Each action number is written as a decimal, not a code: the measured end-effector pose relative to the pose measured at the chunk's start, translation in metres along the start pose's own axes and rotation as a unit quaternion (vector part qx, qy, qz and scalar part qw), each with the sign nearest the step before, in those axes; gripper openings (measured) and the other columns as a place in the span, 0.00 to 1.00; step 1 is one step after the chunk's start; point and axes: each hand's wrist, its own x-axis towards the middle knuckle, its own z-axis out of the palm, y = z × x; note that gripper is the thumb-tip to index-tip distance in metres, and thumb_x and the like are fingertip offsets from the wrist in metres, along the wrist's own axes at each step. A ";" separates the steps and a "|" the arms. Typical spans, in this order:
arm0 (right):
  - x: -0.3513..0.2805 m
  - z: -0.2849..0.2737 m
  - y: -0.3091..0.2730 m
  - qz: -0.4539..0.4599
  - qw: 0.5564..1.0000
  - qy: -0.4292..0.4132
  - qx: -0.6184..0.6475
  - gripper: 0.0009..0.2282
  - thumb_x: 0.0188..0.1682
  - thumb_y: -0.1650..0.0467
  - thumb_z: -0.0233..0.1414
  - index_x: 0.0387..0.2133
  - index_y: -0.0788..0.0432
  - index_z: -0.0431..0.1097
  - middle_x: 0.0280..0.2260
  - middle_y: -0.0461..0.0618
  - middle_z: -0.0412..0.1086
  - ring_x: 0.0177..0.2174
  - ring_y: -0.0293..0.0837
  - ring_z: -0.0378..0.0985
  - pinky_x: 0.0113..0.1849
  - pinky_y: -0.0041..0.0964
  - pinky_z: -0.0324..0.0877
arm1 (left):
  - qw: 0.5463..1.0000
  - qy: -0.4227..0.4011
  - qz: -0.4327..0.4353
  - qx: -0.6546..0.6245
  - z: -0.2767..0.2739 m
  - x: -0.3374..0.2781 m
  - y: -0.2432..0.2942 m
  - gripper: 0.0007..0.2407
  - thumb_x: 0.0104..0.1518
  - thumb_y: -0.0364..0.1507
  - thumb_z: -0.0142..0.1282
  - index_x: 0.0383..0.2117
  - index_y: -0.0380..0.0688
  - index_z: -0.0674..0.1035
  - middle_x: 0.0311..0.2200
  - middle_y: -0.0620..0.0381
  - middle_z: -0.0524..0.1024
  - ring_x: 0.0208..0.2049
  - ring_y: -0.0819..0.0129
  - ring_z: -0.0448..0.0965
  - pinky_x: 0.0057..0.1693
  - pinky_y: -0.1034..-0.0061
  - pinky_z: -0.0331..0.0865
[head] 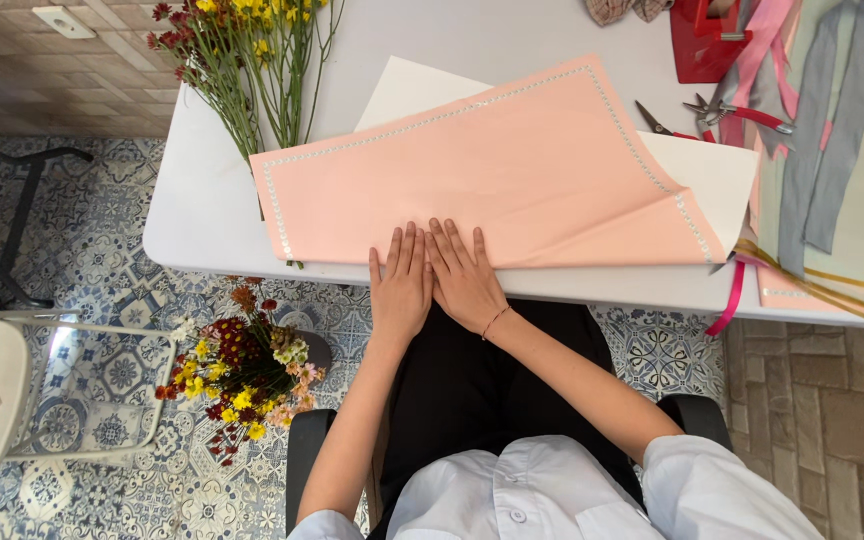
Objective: The person wraps a bouquet of yellow and red flowers by folding pink and white decorative paper around the stems and securing the arrangement with tape and ribbon using scissors.
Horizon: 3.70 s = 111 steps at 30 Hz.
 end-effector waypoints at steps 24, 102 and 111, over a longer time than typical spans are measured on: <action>-0.111 -0.058 0.330 0.421 0.902 -0.070 -0.061 0.17 0.50 0.47 0.50 0.28 0.43 0.75 0.25 0.37 0.74 0.33 0.49 0.75 0.37 0.48 0.56 | 0.998 0.052 -0.027 0.029 0.011 -0.011 0.005 0.24 0.66 0.46 0.34 0.66 0.53 0.58 0.68 0.52 0.51 0.68 0.56 0.47 0.66 0.46 0.33; -0.196 -0.082 0.168 0.194 0.969 -0.020 -0.152 0.37 0.49 0.47 0.38 0.63 0.64 0.53 0.65 0.59 0.53 0.64 0.51 0.53 0.59 0.77 0.31 | 0.882 0.035 -0.084 0.463 -0.042 -0.042 -0.100 0.35 0.60 0.65 0.20 0.66 0.59 0.58 0.68 0.71 0.54 0.73 0.64 0.35 0.65 0.38 0.15; -0.202 -0.080 0.173 0.200 0.967 0.011 -0.156 0.37 0.49 0.47 0.41 0.62 0.64 0.56 0.63 0.61 0.57 0.62 0.53 0.57 0.58 0.75 0.32 | 0.910 0.188 -0.051 0.365 -0.035 -0.049 -0.128 0.30 0.59 0.65 0.36 0.58 0.66 0.75 0.60 0.77 0.73 0.70 0.62 0.55 0.68 0.40 0.27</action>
